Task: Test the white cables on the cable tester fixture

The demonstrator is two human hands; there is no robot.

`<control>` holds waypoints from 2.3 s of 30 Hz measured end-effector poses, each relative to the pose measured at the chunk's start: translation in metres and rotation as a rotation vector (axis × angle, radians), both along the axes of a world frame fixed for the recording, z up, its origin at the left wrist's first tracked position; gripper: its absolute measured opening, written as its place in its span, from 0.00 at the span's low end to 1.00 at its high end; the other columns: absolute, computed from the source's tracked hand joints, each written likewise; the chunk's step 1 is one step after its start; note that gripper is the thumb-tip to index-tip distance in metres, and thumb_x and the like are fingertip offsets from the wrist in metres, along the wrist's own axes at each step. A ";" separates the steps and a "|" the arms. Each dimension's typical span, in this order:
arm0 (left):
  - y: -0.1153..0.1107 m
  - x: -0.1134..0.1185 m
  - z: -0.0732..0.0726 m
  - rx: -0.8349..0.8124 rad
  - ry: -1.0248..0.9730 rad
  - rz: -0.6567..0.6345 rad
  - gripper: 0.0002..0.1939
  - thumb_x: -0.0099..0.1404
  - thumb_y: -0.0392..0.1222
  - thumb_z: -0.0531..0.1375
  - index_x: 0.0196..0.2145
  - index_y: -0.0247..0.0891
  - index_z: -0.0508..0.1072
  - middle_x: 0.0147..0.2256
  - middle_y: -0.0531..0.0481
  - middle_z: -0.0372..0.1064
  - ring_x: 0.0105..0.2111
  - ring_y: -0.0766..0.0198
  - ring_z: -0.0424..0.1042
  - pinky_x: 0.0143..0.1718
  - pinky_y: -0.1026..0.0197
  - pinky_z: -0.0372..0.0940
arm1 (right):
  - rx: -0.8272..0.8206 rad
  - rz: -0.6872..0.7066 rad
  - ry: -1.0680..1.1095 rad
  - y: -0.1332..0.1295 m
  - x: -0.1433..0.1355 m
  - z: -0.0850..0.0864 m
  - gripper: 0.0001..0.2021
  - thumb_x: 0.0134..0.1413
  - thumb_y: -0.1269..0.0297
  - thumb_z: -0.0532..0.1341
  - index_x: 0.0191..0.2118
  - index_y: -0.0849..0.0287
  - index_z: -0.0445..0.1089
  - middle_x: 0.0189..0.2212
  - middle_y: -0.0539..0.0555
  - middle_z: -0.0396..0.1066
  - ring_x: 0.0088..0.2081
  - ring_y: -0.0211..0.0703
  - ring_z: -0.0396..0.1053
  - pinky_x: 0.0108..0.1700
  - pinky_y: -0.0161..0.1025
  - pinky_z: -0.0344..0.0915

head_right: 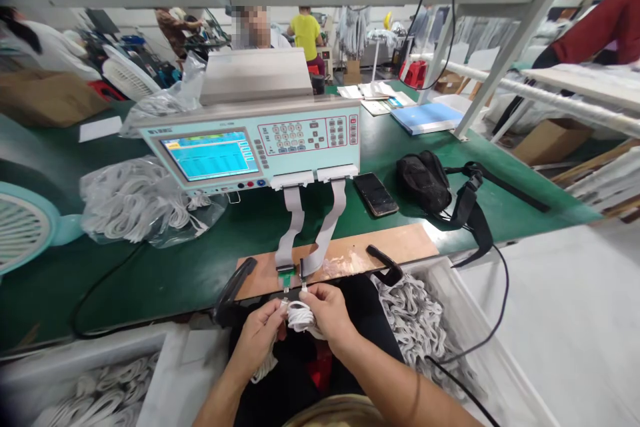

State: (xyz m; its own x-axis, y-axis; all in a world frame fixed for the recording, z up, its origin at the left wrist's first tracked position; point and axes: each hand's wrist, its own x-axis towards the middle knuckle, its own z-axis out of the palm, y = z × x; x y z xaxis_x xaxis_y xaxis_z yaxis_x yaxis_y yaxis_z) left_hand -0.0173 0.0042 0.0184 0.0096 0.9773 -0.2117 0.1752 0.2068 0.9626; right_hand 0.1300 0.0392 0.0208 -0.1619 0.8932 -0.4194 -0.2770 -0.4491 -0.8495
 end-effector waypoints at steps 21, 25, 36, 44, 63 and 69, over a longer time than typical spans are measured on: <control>-0.002 0.033 -0.027 0.044 -0.152 0.380 0.18 0.60 0.51 0.57 0.22 0.34 0.67 0.19 0.56 0.59 0.21 0.69 0.57 0.23 0.68 0.55 | -0.034 0.044 0.051 0.002 0.000 0.002 0.20 0.35 0.49 0.69 0.23 0.64 0.69 0.16 0.49 0.67 0.18 0.34 0.60 0.22 0.31 0.55; -0.001 0.034 -0.024 0.026 -0.132 0.389 0.19 0.58 0.54 0.58 0.21 0.34 0.68 0.17 0.57 0.58 0.19 0.71 0.55 0.20 0.69 0.53 | -0.012 0.072 0.063 0.001 0.001 0.001 0.20 0.37 0.49 0.68 0.23 0.65 0.69 0.16 0.49 0.67 0.18 0.34 0.60 0.22 0.31 0.55; 0.013 0.037 -0.020 -0.010 -0.351 0.538 0.19 0.45 0.55 0.66 0.20 0.34 0.72 0.18 0.54 0.65 0.21 0.65 0.65 0.24 0.65 0.60 | 0.019 0.077 0.202 -0.003 -0.001 0.005 0.19 0.33 0.51 0.70 0.24 0.63 0.70 0.17 0.49 0.66 0.21 0.35 0.60 0.26 0.32 0.58; 0.014 0.041 -0.021 0.025 -0.361 0.531 0.18 0.48 0.54 0.64 0.24 0.33 0.74 0.22 0.49 0.70 0.24 0.61 0.68 0.27 0.63 0.63 | 0.059 0.048 0.118 0.000 -0.003 -0.005 0.21 0.34 0.47 0.69 0.22 0.63 0.68 0.18 0.49 0.64 0.21 0.35 0.58 0.25 0.32 0.56; -0.023 0.048 0.028 0.136 -0.977 0.517 0.17 0.62 0.44 0.56 0.18 0.36 0.62 0.17 0.58 0.53 0.16 0.71 0.55 0.18 0.66 0.54 | 0.494 0.339 -0.870 -0.042 0.138 -0.014 0.19 0.49 0.62 0.60 0.48 0.60 0.64 0.43 0.61 0.64 0.41 0.50 0.65 0.42 0.45 0.62; -0.015 0.055 0.031 0.174 -0.826 0.450 0.19 0.60 0.50 0.57 0.18 0.38 0.60 0.17 0.58 0.51 0.18 0.70 0.54 0.21 0.66 0.56 | 0.157 0.453 0.131 -0.065 0.073 -0.004 0.19 0.49 0.55 0.62 0.45 0.59 0.66 0.33 0.52 0.67 0.33 0.40 0.66 0.37 0.38 0.62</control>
